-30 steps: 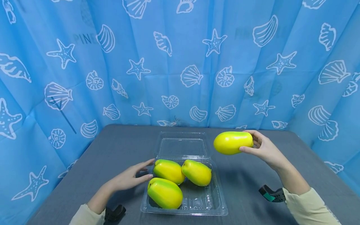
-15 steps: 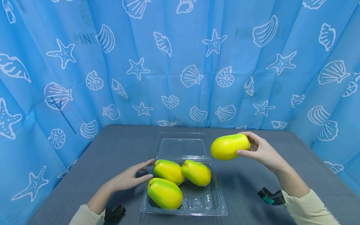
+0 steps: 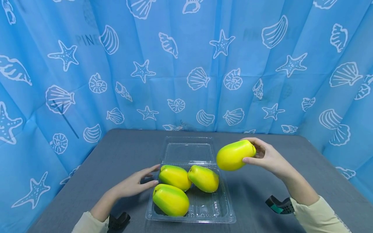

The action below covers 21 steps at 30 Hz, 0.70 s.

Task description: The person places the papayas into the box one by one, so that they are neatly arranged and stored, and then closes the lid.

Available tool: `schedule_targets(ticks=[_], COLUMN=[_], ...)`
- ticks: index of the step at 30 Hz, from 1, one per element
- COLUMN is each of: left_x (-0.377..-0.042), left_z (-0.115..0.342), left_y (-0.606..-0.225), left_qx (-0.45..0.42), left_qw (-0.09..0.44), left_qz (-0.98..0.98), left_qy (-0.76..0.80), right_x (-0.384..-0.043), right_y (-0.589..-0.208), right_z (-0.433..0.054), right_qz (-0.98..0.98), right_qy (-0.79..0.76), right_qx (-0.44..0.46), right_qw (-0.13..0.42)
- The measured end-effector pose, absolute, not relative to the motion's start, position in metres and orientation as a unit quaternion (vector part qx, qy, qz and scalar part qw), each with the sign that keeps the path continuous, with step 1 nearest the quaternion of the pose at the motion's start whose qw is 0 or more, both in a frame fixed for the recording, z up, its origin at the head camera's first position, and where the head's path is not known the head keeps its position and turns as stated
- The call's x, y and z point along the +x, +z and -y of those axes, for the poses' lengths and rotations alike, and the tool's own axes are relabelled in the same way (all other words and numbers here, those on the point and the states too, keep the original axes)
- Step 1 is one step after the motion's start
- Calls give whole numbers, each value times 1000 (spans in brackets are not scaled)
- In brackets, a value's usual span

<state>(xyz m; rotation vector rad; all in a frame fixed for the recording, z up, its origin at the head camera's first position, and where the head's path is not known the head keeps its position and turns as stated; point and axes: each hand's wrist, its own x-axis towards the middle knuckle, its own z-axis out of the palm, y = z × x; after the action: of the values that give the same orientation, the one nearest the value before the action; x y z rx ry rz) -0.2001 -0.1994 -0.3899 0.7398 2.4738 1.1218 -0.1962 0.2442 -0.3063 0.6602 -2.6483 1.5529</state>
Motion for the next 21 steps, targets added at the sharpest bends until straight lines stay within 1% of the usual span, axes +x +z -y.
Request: schedule_targets(ticks=[21], left_x=[-201], left_z=[199], left_y=[-390], left_qx=[266], left_qw=[162], left_qz=[-865], left_qy=[394], right_x=[-189], right_y=[-305], right_z=[-230], right_qz=[835], right_qy=[485], right_qx=[260], right_qw=[-21])
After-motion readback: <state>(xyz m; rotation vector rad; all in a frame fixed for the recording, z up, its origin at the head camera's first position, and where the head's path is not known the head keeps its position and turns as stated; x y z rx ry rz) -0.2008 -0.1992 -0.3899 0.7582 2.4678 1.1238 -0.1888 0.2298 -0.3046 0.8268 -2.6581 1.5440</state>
